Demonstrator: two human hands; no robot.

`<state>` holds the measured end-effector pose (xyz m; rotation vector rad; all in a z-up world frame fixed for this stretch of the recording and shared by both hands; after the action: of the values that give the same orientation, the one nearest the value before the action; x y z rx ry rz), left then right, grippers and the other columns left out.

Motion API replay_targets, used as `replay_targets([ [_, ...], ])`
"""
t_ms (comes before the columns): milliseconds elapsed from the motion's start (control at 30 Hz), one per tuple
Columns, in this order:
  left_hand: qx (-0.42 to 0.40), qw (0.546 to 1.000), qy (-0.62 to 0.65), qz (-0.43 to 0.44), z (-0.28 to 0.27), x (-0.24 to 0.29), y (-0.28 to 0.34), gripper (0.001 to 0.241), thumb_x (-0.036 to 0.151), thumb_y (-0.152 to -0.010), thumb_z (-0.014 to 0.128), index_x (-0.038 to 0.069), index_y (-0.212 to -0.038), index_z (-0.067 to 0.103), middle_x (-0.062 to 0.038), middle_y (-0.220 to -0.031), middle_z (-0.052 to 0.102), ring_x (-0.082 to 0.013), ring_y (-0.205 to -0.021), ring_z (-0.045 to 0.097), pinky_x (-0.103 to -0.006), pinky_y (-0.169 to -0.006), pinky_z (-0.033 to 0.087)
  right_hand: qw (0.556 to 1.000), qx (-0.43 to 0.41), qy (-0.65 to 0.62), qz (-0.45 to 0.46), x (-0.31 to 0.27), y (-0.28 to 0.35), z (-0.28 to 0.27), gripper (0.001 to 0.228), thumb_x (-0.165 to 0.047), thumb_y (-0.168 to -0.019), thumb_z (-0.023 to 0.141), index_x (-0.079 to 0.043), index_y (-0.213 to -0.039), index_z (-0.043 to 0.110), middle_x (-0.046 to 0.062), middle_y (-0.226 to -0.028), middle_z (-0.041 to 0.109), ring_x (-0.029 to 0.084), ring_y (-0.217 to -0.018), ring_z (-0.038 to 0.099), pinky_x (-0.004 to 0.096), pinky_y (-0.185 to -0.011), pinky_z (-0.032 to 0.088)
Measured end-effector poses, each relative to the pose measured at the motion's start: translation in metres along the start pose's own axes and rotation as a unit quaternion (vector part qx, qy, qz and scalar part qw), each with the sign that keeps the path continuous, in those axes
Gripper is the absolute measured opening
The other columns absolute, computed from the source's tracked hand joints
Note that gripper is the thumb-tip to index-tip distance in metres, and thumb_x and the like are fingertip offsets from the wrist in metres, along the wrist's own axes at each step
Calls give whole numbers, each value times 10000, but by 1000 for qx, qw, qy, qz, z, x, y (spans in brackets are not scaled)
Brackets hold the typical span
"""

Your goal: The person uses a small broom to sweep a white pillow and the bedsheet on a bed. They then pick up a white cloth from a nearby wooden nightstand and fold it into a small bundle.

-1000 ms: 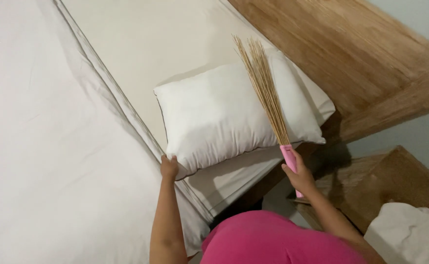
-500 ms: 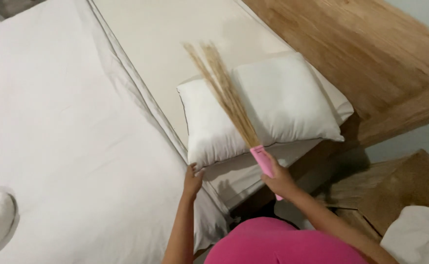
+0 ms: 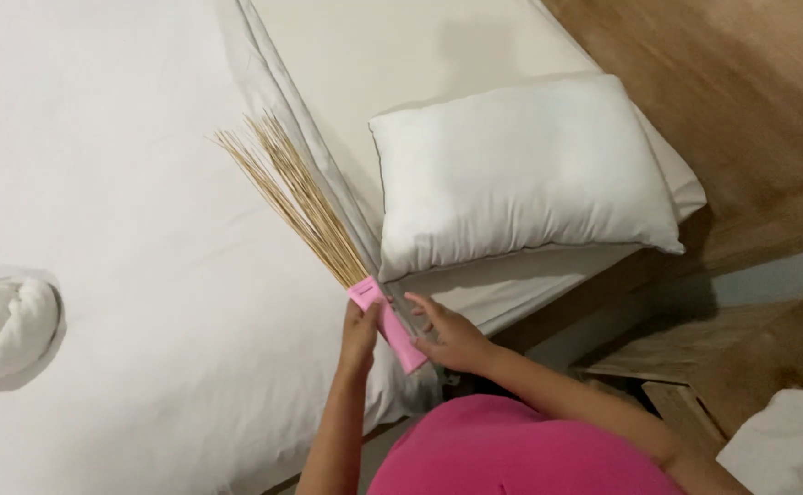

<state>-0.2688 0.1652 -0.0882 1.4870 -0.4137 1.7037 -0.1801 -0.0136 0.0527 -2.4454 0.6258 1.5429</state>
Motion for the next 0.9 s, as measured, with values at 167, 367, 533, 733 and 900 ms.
replay_targets([
  [167,76,994,-75,-15,-75,-4,-5,337,146,-996,557,15,-1304,516,-118,-1092,722,-204,-949,686,-358,-839,574,997,2,-21,75,61,23,3,593,-242,-906,724,-138,-1442,493,110,-1169,644,183,-907,651,328,-730,591],
  [367,132,970,-199,-42,-107,-30,15,623,140,-937,600,25,-1476,309,-213,-1282,608,-278,-1123,616,-404,-946,515,990,-2,-38,132,90,70,-2,429,-244,-927,698,-90,-1315,598,54,-962,704,155,-798,673,307,-717,562],
  [533,97,937,-337,3,-84,-50,7,849,208,-886,724,8,-1547,231,-273,-1522,399,-355,-1373,449,-437,-1116,392,978,83,-105,163,116,112,-24,404,-242,-950,684,-82,-1312,604,52,-948,698,149,-830,645,307,-762,556],
  [733,-85,894,-427,105,48,-12,-5,735,281,-937,706,-10,-1520,364,-249,-1570,402,-409,-1453,380,-468,-1169,323,950,164,-97,246,105,166,-83,421,-293,-989,630,-112,-1363,561,36,-1048,677,167,-954,639,338,-858,553],
  [900,-229,851,-433,190,157,-1,-3,547,270,-970,674,15,-1428,520,-228,-1542,462,-398,-1454,404,-477,-1176,336,922,281,-65,257,110,223,-112,399,-280,-1003,643,-110,-1359,581,40,-1091,701,170,-1041,664,348,-918,545],
])
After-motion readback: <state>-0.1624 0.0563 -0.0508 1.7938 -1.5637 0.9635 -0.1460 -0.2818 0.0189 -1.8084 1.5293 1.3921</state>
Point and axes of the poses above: each hand's wrist, its own y-axis away from the middle knuckle, its own z-axis out of the palm, x = y × z, the point moved 6 cm from there along -y, towards the middle knuckle
